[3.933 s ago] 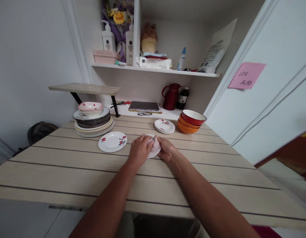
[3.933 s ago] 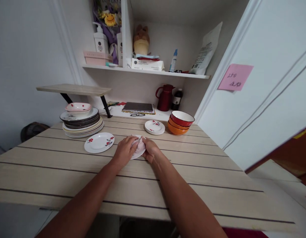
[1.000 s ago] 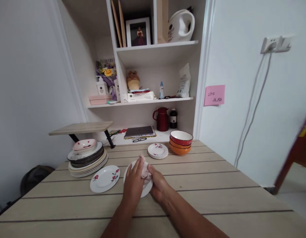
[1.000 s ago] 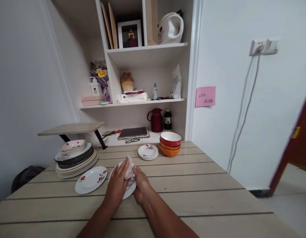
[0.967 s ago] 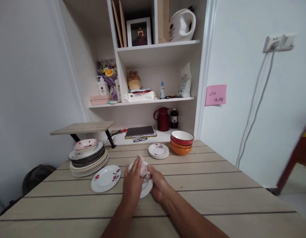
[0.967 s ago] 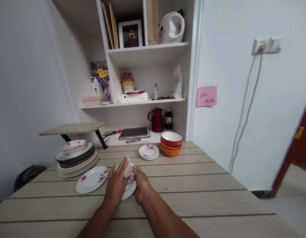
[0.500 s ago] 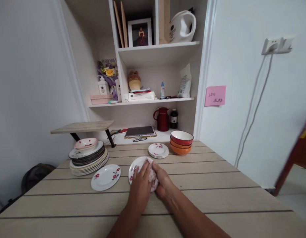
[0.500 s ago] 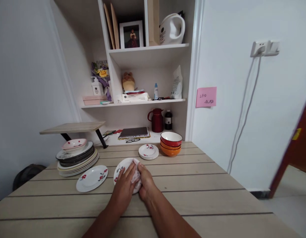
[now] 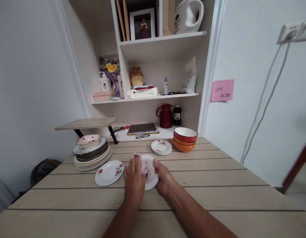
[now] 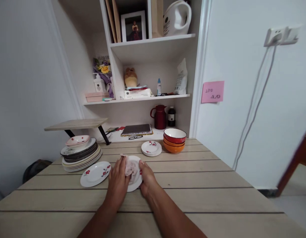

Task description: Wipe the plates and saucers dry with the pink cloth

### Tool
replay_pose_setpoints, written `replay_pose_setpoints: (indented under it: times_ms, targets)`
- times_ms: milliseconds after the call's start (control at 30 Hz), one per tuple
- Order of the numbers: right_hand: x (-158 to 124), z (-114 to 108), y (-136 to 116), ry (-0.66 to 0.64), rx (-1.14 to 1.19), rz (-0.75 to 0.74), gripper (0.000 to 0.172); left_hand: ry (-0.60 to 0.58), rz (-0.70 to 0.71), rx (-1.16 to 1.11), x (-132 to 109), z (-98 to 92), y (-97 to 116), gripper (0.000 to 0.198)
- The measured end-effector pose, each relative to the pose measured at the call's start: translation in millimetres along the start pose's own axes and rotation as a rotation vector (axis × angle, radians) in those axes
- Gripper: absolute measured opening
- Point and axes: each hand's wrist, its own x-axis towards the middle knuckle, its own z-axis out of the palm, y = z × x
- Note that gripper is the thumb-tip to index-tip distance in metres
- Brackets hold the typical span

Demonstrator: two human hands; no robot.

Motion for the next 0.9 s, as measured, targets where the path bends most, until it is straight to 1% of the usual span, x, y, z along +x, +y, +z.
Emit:
replay_pose_setpoints:
  times_ms: [133,300,433,500,600,700,733,800,900]
  targets:
    - [3.8,-1.4,-5.2,-0.027,0.087,0.006,0.019,0.062,0.102,-0.193,-3.1,5.0,3.5,0.075]
    - [7.1,-2.9,-7.4,-0.019,0.106,0.053,0.027,0.014,0.153,-0.271,0.1,1.4,-1.3,0.068]
    - [7.6,-2.0,-12.4,-0.004,0.151,0.06,0.032,-0.066,0.277,-0.24,2.8,-2.5,-5.8,0.068]
    - [8.0,-2.6,-15.7,0.003,0.171,0.043,0.03,-0.1,0.333,-0.199,4.4,-3.3,-7.1,0.062]
    - [6.8,-4.1,-16.8,0.011,0.145,-0.01,0.023,-0.098,0.385,-0.148,7.1,-6.0,-7.4,0.051]
    - [3.2,-3.4,-8.9,-0.033,0.037,-0.061,0.017,-0.074,0.459,-0.092,8.5,-12.3,-6.0,0.05]
    - [2.2,-2.5,-4.6,-0.065,0.011,-0.059,0.017,-0.048,0.459,-0.069,8.7,-14.9,-5.2,0.049]
    - [2.0,-0.7,3.7,-0.106,0.007,-0.048,0.019,0.019,0.398,-0.016,8.8,-19.5,-3.8,0.045]
    - [6.9,-0.6,8.1,-0.056,0.054,-0.023,0.022,0.094,0.235,0.062,9.0,-23.9,-2.1,0.032]
